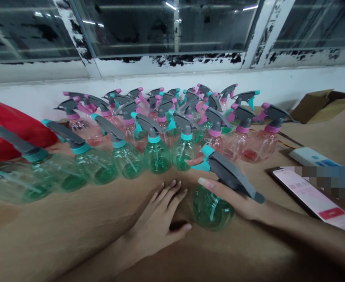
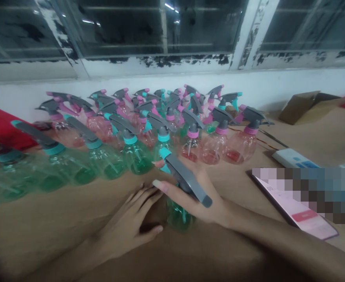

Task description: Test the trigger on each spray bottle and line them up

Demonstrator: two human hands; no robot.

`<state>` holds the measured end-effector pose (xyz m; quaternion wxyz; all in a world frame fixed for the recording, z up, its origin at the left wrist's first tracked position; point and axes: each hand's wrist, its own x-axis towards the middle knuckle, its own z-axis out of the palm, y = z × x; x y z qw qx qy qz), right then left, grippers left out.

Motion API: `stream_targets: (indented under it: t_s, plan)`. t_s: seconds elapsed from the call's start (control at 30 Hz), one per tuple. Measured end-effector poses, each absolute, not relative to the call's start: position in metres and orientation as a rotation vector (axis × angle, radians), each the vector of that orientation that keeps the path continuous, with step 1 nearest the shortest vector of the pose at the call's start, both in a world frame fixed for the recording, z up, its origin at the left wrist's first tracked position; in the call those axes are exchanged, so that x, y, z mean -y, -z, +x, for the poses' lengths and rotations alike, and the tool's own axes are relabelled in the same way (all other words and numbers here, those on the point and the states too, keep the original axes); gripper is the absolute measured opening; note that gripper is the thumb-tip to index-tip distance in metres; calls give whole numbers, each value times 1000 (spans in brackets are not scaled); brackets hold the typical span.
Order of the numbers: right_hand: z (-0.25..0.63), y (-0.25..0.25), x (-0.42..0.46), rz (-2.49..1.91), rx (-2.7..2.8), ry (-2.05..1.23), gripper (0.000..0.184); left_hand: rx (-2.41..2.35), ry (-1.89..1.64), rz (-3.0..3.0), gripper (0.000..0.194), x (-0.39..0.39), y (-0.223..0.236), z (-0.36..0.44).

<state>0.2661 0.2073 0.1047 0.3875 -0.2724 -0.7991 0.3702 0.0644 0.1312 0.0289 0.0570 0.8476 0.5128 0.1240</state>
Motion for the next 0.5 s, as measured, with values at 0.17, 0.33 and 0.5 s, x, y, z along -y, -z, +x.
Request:
stream_targets:
  t_s: [0.17, 0.33, 0.5]
  plan:
    - [267, -101, -208, -741, 2032, -981, 26, -1552, -379, 2558, 69, -132, -30, 64]
    - [265, -100, -208, -660, 1986, -969, 26, -1566, -435, 2482, 75, -127, -32, 68]
    - [243, -102, -198, -571, 1984, -1094, 26, -1607, -671, 2302, 83, -105, -43, 74]
